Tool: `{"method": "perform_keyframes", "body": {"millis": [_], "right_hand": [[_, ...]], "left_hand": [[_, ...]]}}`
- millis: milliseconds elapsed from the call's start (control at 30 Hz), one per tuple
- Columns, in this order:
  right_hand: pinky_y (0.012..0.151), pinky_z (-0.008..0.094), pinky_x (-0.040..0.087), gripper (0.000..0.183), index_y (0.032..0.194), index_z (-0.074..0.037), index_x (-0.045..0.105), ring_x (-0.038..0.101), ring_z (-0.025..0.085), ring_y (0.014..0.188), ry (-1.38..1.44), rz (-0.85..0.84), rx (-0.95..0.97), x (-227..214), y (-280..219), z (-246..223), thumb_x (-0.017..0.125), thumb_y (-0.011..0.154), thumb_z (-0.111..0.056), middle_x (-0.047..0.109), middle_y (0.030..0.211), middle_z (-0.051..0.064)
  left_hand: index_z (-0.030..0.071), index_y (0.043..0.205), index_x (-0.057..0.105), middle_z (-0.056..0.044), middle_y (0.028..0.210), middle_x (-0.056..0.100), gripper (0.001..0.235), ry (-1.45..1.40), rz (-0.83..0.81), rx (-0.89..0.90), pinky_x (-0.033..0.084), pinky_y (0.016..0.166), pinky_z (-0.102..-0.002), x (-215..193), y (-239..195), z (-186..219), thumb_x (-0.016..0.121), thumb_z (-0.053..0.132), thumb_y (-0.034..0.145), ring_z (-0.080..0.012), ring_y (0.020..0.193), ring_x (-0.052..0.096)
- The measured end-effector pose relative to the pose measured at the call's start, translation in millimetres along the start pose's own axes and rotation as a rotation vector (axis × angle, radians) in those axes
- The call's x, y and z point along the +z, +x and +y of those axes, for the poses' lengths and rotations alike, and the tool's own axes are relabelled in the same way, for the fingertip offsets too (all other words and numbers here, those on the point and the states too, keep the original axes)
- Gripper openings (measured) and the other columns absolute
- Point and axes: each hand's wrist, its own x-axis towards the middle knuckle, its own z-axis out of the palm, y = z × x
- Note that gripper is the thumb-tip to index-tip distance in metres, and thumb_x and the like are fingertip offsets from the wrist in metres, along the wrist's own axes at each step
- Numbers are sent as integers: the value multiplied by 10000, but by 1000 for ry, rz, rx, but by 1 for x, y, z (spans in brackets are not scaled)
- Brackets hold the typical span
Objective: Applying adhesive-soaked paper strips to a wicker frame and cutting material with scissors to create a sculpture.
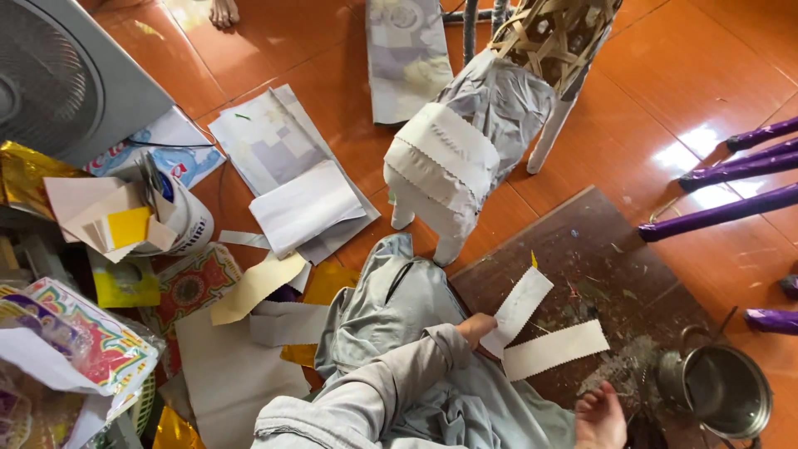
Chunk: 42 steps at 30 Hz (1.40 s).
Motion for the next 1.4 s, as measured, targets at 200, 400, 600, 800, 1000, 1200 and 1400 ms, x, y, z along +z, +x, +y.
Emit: {"method": "perform_keyframes", "body": {"millis": [200,400,600,800,1000,1200,1400], "right_hand": [[694,293,519,219,1191,-80,689,644,159,804,-709,235,-84,190,-103,47,577,1059,-215,693,931,65],[784,367,567,312,1293,-136,709,689,213,895,-1336,142,-45,211,-106,91,594,1004,-163,745,1050,76],[899,382,547,334,1235,-133,732,676,280,1074,-1706,-149,-397,218,-114,119,679,905,-143,644,1224,129],[1030,403,480,375,1179,-143,748,581,333,1209,-1840,-294,-567,213,-115,131,749,804,-116,619,1264,133],[1053,417,459,369,1146,-148,764,549,350,1246,-1875,-313,-579,219,-119,131,746,785,-76,600,1315,135],[1059,415,461,326,1104,-134,766,551,350,1256,-1893,-293,-596,223,-120,133,726,792,-48,607,1317,129],[1059,409,463,293,1083,-113,763,551,335,1259,-1881,-262,-592,229,-125,133,698,809,-35,611,1318,112]], "left_hand": [[-92,1307,565,-236,1360,583,459,-54,-22,41,468,901,-483,-1,1,-5,523,234,987,-389,1160,591],[-88,1252,616,-215,1218,668,440,-16,-55,53,470,809,-481,-4,-17,3,505,240,979,-354,985,629],[-103,1490,381,-374,1428,429,636,134,-41,-19,432,868,-602,-5,-3,-1,499,322,1032,-487,1002,551],[-122,1444,372,-297,1183,482,641,83,-29,7,411,718,-571,-4,6,-6,500,323,1001,-360,807,526],[-115,1192,554,-95,669,460,443,60,-34,50,242,450,-479,-3,13,-9,517,257,953,-190,458,328],[-99,1252,559,-179,954,570,478,56,12,26,402,623,-509,0,16,-6,556,277,958,-272,708,526],[-110,1420,465,-332,1338,517,606,108,10,-27,454,869,-567,1,18,-5,542,320,1001,-429,1065,567]]}}
